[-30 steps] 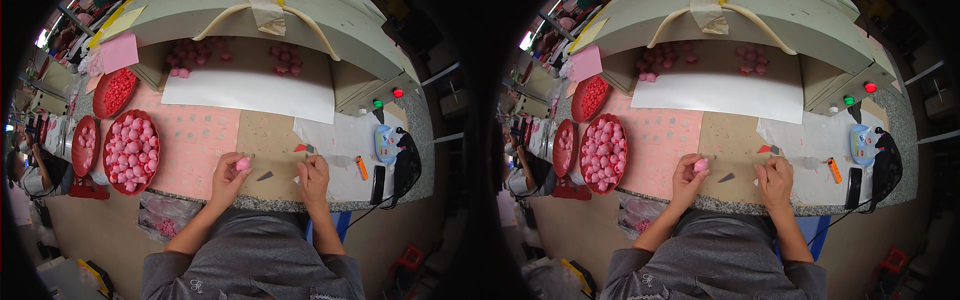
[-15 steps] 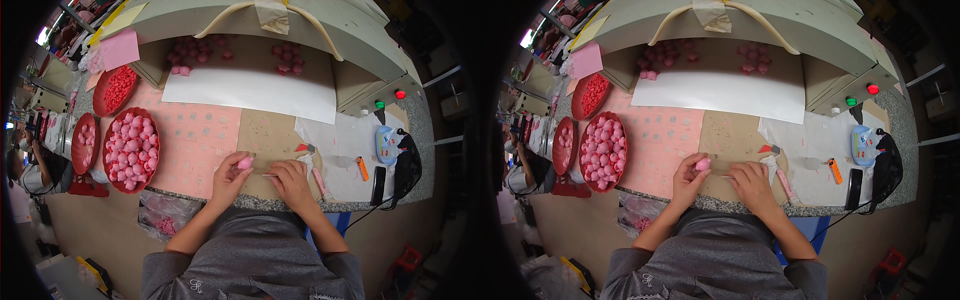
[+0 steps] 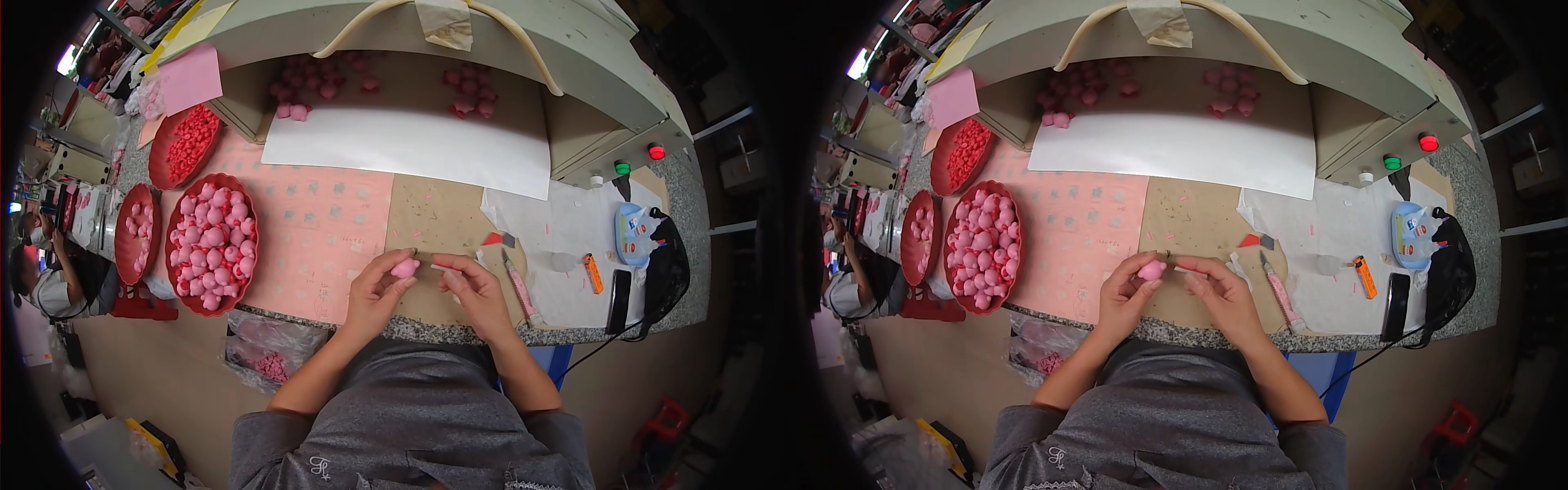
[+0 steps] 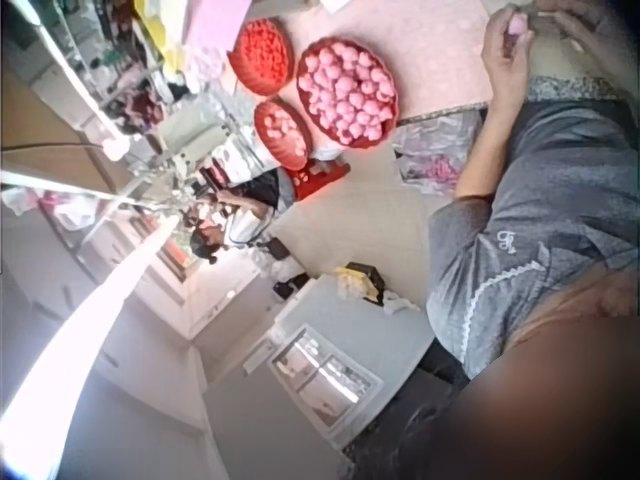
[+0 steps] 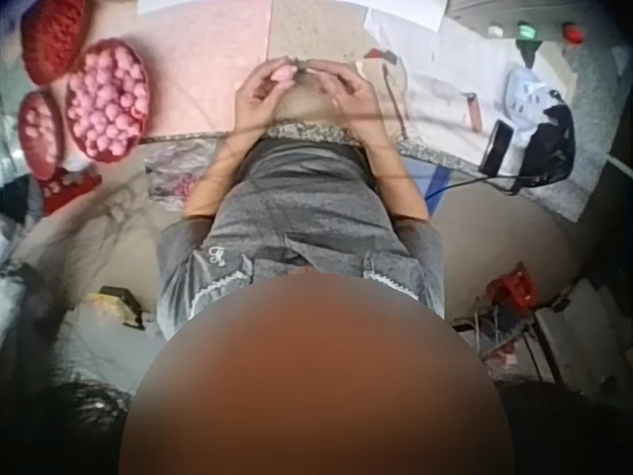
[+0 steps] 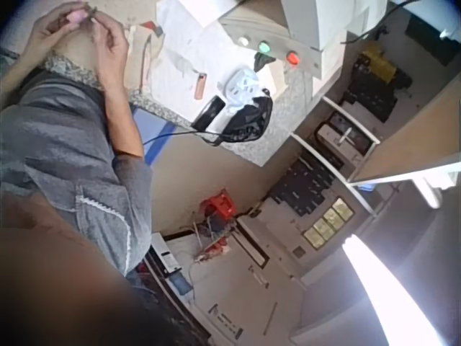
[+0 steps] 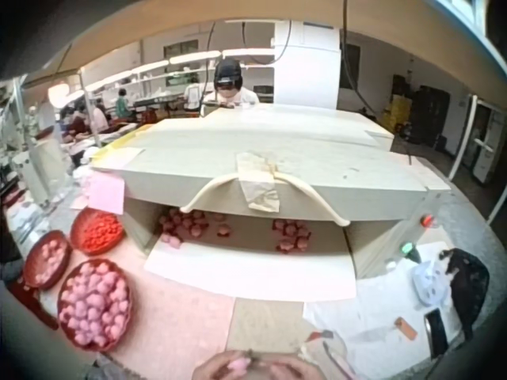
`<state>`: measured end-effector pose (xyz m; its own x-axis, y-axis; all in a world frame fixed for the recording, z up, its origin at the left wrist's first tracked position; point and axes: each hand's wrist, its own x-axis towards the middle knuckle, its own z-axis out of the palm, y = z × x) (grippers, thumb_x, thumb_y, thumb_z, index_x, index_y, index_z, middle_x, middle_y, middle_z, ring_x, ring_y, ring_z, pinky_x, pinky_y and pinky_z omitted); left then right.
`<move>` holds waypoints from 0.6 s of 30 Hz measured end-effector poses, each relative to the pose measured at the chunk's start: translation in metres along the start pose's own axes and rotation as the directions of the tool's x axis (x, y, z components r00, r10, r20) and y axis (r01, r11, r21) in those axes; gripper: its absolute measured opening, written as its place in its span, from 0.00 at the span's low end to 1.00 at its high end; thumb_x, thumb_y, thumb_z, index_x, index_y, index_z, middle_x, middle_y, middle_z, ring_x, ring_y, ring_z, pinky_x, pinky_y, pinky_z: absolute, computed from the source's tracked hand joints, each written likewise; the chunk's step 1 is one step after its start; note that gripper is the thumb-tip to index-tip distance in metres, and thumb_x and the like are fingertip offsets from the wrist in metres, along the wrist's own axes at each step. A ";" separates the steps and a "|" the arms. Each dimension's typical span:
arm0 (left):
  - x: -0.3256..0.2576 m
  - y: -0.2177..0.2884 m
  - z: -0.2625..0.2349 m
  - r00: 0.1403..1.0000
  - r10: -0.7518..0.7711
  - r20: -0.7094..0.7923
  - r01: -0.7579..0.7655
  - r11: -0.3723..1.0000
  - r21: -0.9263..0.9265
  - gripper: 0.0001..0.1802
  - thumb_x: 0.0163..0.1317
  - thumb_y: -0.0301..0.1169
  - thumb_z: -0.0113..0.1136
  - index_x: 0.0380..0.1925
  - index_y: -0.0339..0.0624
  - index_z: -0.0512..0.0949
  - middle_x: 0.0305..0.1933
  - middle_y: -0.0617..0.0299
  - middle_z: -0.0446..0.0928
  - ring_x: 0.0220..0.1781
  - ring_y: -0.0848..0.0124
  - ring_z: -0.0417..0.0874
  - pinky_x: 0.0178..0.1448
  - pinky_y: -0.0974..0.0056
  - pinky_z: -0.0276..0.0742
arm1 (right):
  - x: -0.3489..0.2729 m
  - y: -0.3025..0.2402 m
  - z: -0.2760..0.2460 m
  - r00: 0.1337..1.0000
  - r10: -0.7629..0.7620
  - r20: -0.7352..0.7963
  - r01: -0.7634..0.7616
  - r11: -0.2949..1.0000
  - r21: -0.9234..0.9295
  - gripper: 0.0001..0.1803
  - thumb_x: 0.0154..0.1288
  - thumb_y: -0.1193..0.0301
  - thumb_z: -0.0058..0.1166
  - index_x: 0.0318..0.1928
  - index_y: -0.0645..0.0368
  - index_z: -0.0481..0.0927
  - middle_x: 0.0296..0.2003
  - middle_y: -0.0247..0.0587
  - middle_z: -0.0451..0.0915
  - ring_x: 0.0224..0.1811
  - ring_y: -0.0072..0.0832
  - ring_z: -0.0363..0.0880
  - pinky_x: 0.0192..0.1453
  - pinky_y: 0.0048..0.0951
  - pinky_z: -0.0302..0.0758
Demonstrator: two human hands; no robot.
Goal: Assembling small pink clay components at a workbench.
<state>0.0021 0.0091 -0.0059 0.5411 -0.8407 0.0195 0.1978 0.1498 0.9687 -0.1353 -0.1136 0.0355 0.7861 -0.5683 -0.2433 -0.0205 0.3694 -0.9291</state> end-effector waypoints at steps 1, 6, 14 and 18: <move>0.001 0.003 0.000 1.000 0.009 0.021 -0.010 0.999 0.051 0.23 0.59 0.17 0.57 0.56 0.37 0.69 0.57 0.55 0.69 0.57 0.68 0.75 0.58 0.67 0.73 | 0.002 0.000 0.000 1.000 0.002 -0.001 -0.002 1.000 0.000 0.14 0.67 0.75 0.50 0.51 0.64 0.75 0.44 0.32 0.76 0.41 0.18 0.73 0.48 0.20 0.70; 0.003 0.005 0.001 0.998 0.049 0.041 -0.054 0.990 0.128 0.24 0.59 0.18 0.57 0.57 0.38 0.70 0.58 0.54 0.68 0.56 0.67 0.75 0.57 0.66 0.75 | 0.008 -0.004 0.011 0.999 0.028 -0.038 -0.023 0.992 0.127 0.11 0.67 0.74 0.51 0.48 0.64 0.75 0.38 0.33 0.77 0.40 0.18 0.73 0.48 0.21 0.70; 0.003 0.002 0.001 0.996 0.094 0.013 -0.094 0.972 0.213 0.23 0.58 0.20 0.60 0.55 0.40 0.73 0.56 0.54 0.69 0.56 0.67 0.75 0.54 0.67 0.77 | 0.015 0.010 0.006 0.994 0.104 0.019 -0.106 0.982 0.158 0.10 0.66 0.76 0.52 0.47 0.61 0.71 0.37 0.34 0.75 0.39 0.19 0.73 0.46 0.21 0.71; 0.002 0.001 0.000 0.996 0.085 -0.001 -0.082 0.970 0.228 0.22 0.58 0.21 0.61 0.54 0.40 0.73 0.56 0.54 0.70 0.55 0.67 0.75 0.54 0.66 0.78 | 0.019 0.009 0.008 0.995 0.100 0.029 -0.104 0.973 0.205 0.11 0.66 0.77 0.52 0.46 0.59 0.67 0.35 0.34 0.74 0.38 0.20 0.73 0.44 0.22 0.70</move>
<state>0.0035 0.0073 -0.0053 0.5568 -0.8244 0.1014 -0.0392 0.0958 0.9946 -0.1156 -0.1150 0.0245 0.7978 -0.5064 -0.3271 0.0245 0.5692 -0.8218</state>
